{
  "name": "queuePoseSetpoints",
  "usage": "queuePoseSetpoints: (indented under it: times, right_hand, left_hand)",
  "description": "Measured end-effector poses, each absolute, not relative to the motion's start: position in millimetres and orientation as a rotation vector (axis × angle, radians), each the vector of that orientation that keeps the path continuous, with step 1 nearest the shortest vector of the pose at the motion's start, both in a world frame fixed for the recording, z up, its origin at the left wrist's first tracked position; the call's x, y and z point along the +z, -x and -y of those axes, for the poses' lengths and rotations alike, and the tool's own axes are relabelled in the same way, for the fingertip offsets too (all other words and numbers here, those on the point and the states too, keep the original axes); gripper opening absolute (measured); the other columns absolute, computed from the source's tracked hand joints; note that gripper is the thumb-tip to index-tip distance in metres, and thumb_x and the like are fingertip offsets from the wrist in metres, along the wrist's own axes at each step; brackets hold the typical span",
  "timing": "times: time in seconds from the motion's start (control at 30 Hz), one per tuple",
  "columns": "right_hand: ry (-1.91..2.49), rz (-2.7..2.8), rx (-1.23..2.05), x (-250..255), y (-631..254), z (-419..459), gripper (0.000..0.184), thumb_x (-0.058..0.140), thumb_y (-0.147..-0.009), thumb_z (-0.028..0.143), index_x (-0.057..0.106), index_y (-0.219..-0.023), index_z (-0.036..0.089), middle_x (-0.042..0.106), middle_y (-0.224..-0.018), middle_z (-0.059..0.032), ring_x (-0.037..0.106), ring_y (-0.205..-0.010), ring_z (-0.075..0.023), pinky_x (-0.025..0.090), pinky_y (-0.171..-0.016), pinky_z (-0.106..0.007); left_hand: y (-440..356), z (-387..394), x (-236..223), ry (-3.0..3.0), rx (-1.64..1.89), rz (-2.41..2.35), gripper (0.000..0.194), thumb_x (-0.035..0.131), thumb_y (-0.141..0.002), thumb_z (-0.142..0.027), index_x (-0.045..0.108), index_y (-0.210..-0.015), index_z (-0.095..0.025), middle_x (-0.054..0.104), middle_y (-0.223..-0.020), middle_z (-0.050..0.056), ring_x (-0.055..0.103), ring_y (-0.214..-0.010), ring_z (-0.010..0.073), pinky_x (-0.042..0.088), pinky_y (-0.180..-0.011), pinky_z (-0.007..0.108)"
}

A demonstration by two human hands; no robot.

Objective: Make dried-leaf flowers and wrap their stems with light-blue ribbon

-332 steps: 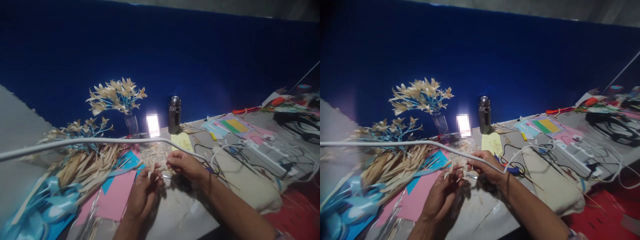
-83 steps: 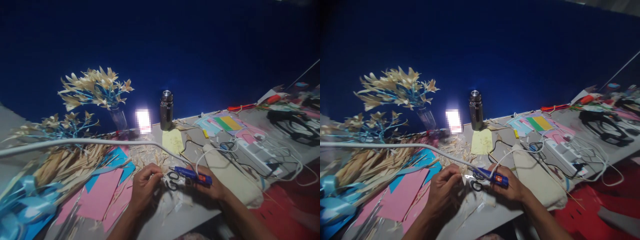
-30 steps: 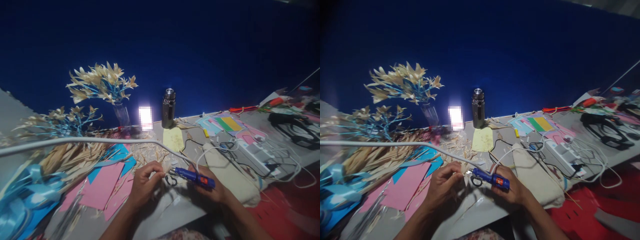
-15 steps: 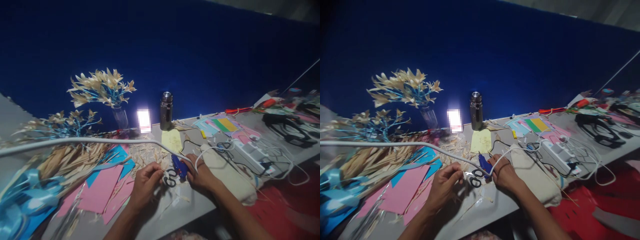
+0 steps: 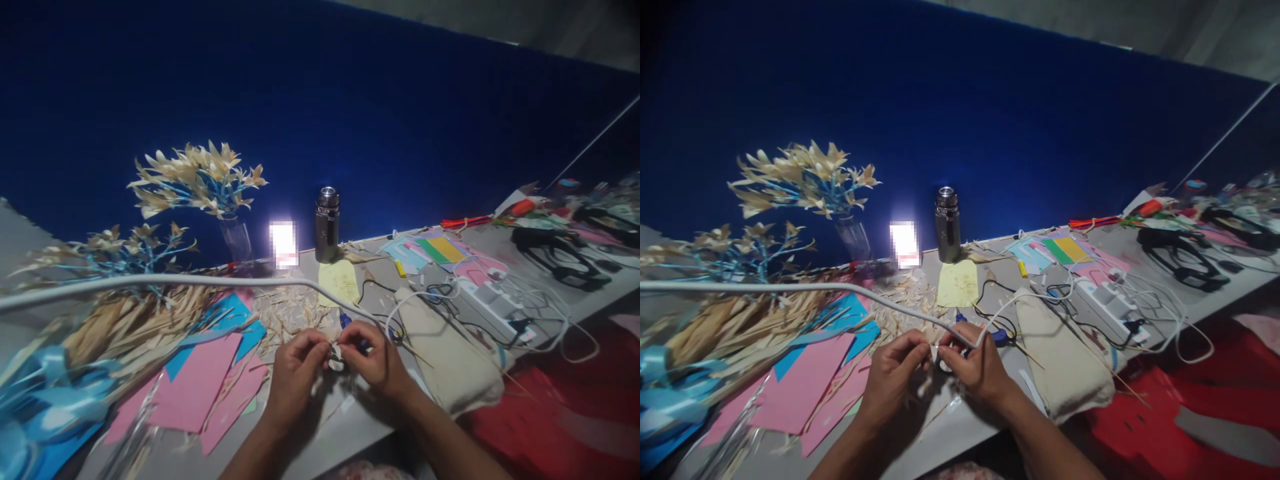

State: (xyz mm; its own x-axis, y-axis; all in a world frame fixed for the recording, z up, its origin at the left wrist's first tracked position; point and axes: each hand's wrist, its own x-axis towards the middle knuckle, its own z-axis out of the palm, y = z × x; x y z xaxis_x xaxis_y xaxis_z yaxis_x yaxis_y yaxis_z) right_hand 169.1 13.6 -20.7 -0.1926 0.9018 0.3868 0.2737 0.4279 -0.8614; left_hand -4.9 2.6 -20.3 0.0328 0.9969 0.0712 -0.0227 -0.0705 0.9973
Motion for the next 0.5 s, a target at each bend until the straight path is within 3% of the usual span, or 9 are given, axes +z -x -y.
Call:
queuePoseSetpoints:
  times: [0.1, 0.5]
  right_hand:
    - [1.013, 1.613, 0.830, -24.4, -160.4, -11.2, 0.010, 0.064, -0.085, 0.020, 0.065, -0.075, 0.019, 0.064, -0.067, 0.0007, 0.056, -0.059, -0.0141, 0.045, -0.055, -0.024]
    - [0.847, 1.713, 0.415, -25.0, -159.9, -9.1, 0.012, 0.060, -0.090, 0.015, 0.063, -0.080, 0.022, 0.064, -0.071, -0.0007, 0.059, -0.065, -0.0161, 0.047, -0.060, -0.027]
  left_hand:
    - [4.3, -1.7, -23.1, -1.222, 1.275, -1.129, 0.019, 0.071, -0.084, -0.031, 0.069, -0.070, -0.018, 0.059, -0.061, -0.002, 0.054, -0.060, 0.0139, 0.042, -0.058, 0.025]
    - [6.2, 1.0, -27.5, -1.156, 1.228, -1.108, 0.019, 0.076, -0.082, -0.029, 0.072, -0.068, -0.018, 0.060, -0.060, -0.001, 0.051, -0.057, 0.0127, 0.038, -0.055, 0.024]
